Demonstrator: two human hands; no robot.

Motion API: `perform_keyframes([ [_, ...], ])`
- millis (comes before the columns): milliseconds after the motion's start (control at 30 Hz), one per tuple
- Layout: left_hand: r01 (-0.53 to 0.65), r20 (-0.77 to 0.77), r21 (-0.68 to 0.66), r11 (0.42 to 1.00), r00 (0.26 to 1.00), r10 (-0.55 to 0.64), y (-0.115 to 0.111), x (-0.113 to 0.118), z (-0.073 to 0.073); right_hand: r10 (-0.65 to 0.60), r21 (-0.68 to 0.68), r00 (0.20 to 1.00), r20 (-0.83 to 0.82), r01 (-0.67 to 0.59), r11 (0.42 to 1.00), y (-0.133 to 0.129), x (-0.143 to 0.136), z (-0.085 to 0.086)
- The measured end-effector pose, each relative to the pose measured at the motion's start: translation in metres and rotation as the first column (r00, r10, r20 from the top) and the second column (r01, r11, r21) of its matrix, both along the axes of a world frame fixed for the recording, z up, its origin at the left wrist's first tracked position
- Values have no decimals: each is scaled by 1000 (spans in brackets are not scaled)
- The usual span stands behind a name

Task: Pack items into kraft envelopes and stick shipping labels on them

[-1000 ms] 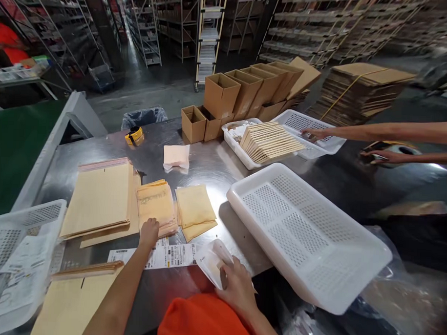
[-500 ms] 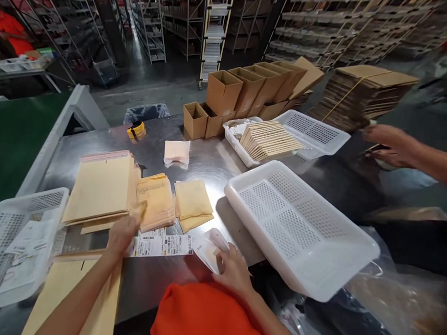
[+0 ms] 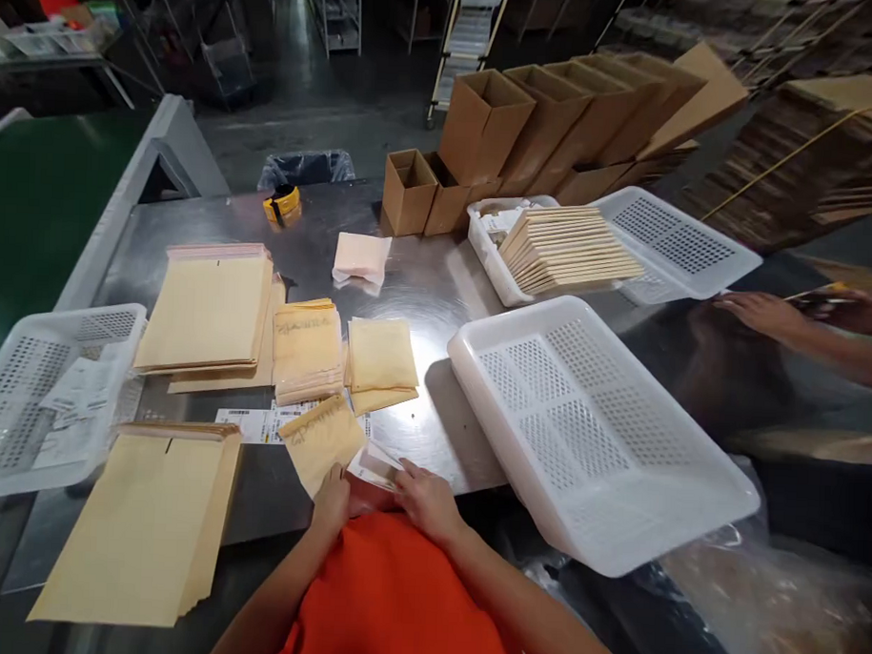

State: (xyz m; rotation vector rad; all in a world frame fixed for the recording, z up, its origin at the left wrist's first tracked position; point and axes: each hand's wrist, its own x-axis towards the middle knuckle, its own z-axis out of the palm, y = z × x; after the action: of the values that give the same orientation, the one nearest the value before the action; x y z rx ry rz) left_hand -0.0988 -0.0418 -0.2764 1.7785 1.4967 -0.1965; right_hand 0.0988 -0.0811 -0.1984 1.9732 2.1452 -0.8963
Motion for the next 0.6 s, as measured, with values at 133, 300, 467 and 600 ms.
perform_keyframes([
  [133, -64, 60, -4, 998, 996, 65, 13, -13, -9, 69, -18, 997, -35, -70, 997, -1, -6, -9],
  [300, -102, 122, -38, 994, 987, 106, 34, -12, -6, 100, -13, 995, -30, -101, 995, 4, -8, -23],
  [467, -50, 90, 63, 997, 995, 44, 38, 0, 29, 175, 36, 984, -35, -174, 984, 9, -19, -29],
  [600, 44, 39, 118, 992, 998, -49, 31, 12, 59, 180, 91, 981, -74, -173, 981, 21, -25, -22],
])
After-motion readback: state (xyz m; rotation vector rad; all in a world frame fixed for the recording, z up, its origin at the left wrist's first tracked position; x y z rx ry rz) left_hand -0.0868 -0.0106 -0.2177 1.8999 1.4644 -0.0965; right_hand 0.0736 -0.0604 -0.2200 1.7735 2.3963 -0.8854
